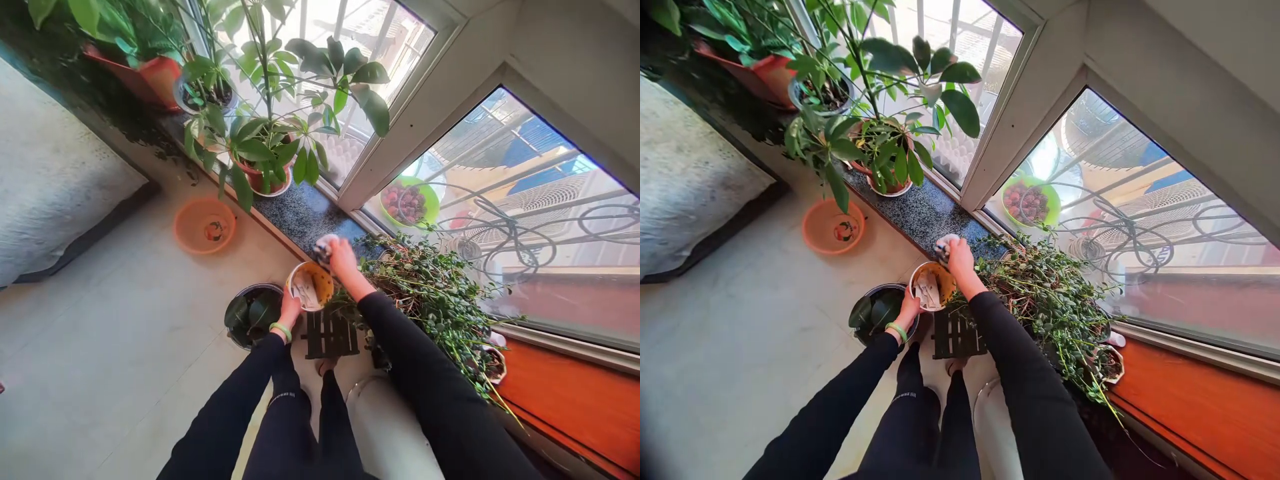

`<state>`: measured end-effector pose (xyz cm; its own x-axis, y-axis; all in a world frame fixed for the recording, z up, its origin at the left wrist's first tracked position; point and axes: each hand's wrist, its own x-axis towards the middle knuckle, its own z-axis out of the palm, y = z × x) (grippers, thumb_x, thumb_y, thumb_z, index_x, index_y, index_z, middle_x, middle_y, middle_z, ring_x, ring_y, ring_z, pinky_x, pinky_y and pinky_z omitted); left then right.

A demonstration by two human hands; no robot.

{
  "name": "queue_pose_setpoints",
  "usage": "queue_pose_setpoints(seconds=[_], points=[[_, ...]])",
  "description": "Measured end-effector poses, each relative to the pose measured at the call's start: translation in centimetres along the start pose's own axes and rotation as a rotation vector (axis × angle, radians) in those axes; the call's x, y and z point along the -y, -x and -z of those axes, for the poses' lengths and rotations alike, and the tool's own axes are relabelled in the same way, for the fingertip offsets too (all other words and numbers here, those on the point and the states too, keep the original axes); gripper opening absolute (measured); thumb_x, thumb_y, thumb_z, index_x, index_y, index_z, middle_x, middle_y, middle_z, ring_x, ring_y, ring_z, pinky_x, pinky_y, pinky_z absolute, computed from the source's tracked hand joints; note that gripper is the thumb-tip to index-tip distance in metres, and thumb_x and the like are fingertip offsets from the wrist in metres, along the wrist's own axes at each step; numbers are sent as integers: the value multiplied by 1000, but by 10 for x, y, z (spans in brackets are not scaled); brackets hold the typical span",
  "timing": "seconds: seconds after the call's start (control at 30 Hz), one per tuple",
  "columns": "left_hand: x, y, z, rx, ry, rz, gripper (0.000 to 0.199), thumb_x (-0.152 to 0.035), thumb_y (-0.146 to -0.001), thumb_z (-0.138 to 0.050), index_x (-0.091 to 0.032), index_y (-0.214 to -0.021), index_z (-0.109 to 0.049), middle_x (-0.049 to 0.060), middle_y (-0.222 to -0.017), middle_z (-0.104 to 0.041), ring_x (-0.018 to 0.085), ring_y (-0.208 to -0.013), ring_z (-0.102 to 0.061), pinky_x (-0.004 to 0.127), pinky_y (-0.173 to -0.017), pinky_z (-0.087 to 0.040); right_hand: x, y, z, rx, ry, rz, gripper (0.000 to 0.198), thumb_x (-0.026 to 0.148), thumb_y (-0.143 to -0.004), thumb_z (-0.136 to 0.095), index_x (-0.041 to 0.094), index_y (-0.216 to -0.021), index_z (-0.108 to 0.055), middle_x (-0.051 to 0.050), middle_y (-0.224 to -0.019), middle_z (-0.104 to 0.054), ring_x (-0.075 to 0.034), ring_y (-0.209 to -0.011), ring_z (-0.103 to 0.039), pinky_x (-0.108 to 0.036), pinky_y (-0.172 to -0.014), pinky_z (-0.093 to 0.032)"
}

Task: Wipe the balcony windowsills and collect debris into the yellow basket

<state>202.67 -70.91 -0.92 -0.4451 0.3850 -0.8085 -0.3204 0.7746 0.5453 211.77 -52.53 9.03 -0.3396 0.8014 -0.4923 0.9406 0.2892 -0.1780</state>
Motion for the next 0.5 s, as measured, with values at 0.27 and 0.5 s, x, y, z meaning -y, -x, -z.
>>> queue_pose_setpoints(seconds=[0.27,0.5], points=[[-4,10,12,43,26,-25,63,-9,-85,-55,-19,-146,-43,16,-131,-64,20,-89,-72,28,-65,-61,41,27,-34,36,-337,97,35,8,-84,-49,18,-113,-65,-12,-121,-61,-23,-111,-56,-32,-100,-43],[-23,25,56,-3,-22,-59,64,-7,-85,-54,-22,-146,-43,13,-136,-63,23,-99,-71,24,-62,-60,23,127,-34,-48,-1123,-43,42,27,-90,-36,22,-123,-61,-4,-119,-69,-21,-112,-61,-31,-97,-48]])
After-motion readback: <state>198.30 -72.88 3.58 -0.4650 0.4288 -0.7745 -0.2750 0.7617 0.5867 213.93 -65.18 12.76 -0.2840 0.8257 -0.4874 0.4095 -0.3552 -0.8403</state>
